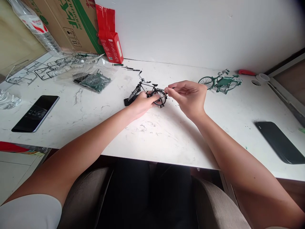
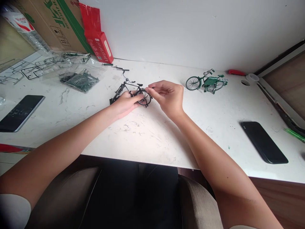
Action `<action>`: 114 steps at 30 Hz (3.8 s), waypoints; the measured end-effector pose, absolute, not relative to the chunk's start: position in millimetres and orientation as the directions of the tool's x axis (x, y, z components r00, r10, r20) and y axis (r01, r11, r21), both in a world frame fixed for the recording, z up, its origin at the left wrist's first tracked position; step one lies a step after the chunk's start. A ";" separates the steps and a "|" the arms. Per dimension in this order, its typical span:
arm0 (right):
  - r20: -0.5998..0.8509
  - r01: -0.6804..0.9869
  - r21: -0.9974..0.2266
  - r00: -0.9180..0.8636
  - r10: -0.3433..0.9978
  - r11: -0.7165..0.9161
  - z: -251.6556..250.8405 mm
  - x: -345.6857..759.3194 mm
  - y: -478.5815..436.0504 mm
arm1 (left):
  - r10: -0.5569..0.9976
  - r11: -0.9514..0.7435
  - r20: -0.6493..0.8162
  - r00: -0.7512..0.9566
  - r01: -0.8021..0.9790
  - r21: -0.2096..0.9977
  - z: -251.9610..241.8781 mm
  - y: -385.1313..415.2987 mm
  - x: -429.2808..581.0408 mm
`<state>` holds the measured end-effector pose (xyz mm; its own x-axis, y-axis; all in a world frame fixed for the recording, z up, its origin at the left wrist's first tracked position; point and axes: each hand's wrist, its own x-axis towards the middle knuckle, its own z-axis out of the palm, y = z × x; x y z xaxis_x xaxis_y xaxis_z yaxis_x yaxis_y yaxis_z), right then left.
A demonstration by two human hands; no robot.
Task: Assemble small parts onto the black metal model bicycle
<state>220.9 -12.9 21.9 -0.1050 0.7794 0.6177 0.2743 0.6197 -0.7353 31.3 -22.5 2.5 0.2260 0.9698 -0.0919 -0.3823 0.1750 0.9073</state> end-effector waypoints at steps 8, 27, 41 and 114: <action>0.627 0.326 -0.734 -0.011 0.779 0.596 17.8 212.2 -17.6 | 0.972 0.172 -0.091 0.215 -0.398 0.901 -1.9 -19.2 31.7; 0.622 0.269 -0.723 -0.149 0.769 0.637 25.8 222.3 -12.6 | 0.968 0.171 -0.076 0.239 -0.407 0.897 -0.9 -17.5 29.5; 0.643 0.312 -0.717 -0.051 0.764 0.624 21.5 214.2 -16.6 | 0.967 0.184 -0.093 0.238 -0.394 0.901 -0.6 -19.5 31.2; 0.469 0.679 -0.505 -0.301 0.830 0.532 -11.5 216.2 -2.1 | 0.993 -0.079 0.034 -0.115 -0.407 0.910 25.2 28.9 -38.1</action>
<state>216.2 -2.1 -11.5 -0.3015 0.8299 0.4694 0.6793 0.5324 -0.5051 -38.1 28.9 25.2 -0.1153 0.9927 0.0343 -0.4068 -0.0787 0.9101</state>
